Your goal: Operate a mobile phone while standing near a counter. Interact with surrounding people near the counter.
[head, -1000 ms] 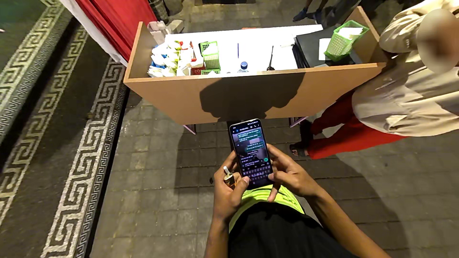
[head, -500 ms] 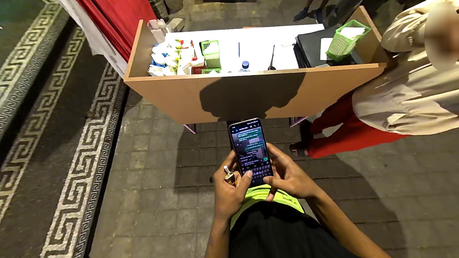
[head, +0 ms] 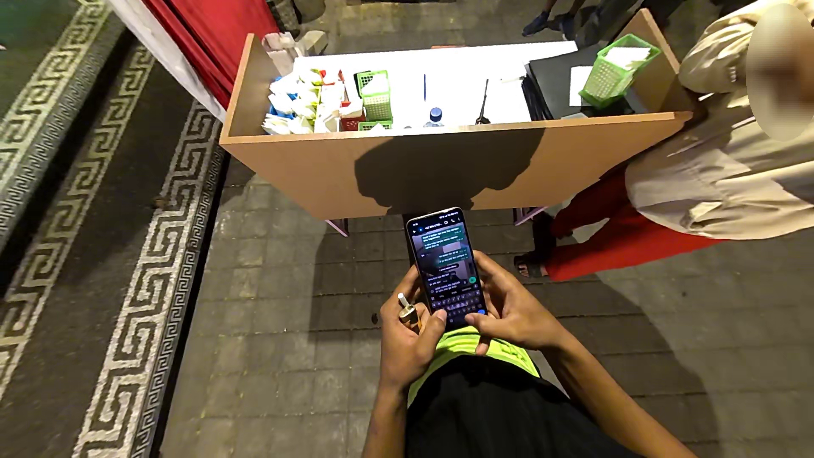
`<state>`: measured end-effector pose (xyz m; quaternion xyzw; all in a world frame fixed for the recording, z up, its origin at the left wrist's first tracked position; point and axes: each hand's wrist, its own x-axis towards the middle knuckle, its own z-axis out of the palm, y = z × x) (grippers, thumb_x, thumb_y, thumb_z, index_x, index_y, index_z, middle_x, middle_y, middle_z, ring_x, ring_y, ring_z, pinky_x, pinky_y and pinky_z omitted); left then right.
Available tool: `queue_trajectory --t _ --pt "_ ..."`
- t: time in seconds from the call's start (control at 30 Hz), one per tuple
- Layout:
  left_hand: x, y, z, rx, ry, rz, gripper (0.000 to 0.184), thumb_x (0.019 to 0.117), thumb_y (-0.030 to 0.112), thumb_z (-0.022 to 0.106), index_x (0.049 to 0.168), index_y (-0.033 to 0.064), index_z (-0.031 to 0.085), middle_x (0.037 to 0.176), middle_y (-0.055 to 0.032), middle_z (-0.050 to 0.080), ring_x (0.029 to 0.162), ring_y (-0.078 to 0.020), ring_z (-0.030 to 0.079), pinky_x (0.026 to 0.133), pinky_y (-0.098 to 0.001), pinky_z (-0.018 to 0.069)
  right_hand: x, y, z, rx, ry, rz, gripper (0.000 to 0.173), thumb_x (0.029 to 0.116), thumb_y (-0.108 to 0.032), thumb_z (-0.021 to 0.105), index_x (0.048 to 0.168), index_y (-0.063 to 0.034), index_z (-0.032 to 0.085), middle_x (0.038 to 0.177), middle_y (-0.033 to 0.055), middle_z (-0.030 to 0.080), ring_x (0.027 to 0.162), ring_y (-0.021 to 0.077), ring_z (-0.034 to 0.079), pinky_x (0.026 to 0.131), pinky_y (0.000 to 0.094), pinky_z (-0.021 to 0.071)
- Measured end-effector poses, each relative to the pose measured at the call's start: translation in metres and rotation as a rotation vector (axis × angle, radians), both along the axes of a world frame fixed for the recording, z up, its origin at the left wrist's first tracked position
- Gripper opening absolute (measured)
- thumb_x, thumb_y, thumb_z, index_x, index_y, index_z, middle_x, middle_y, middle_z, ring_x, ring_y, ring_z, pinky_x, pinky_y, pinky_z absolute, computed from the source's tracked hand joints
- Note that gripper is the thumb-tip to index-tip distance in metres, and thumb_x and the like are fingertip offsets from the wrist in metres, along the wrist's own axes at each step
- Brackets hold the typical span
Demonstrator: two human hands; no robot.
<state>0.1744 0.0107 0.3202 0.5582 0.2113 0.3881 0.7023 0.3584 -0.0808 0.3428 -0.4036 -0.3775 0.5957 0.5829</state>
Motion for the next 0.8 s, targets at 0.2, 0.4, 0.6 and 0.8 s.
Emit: queue_trajectory --t 0.2,0.4,0.6,0.8 --pt "0.0016 -0.0013 0.0024 0.008 0.003 -0.006 0.071 0.0834 0.000 0.068 0.146 -0.0162 0.038 0.135 -0.0202 0.063 0.089 -0.0148 0.072 0.068 -0.0259 0.0606 -0.0001 0.0012 0.0022 -0.014 -0.007 -0.045 0.065 0.0960 0.007 0.050 0.154 -0.0070 0.027 0.131 0.0144 0.063 0.100 0.0285 0.074 0.049 0.0396 0.0639" --pt "0.0013 -0.0034 0.0002 0.034 0.012 -0.002 0.072 0.0825 0.001 0.068 0.146 -0.0162 0.039 0.137 -0.0201 0.061 0.084 -0.0110 0.070 0.065 -0.0231 0.0585 -0.0037 0.0013 0.0011 -0.045 -0.002 -0.106 0.059 0.0991 0.002 0.056 0.152 -0.0068 0.032 0.126 0.0151 0.066 0.093 0.0276 0.075 0.047 0.0374 0.0627" --pt "-0.0010 -0.0051 -0.0010 0.030 0.025 0.007 0.069 0.0838 0.001 0.066 0.146 -0.0147 0.040 0.138 -0.0188 0.062 0.092 -0.0141 0.072 0.071 -0.0257 0.0612 -0.0058 -0.0003 -0.0003 -0.042 -0.012 -0.097 0.077 0.0896 0.006 0.068 0.154 -0.0059 0.028 0.130 0.0156 0.064 0.097 0.0290 0.074 0.051 0.0383 0.0645" --pt "-0.0034 -0.0043 -0.0041 0.012 0.005 -0.015 0.072 0.0845 0.005 0.068 0.146 -0.0163 0.038 0.138 -0.0189 0.062 0.092 -0.0131 0.072 0.071 -0.0254 0.0611 -0.0040 -0.0043 -0.0009 -0.028 -0.010 -0.044 0.085 0.0857 0.012 0.063 0.157 -0.0059 0.020 0.135 0.0160 0.060 0.103 0.0313 0.073 0.054 0.0420 0.0657"
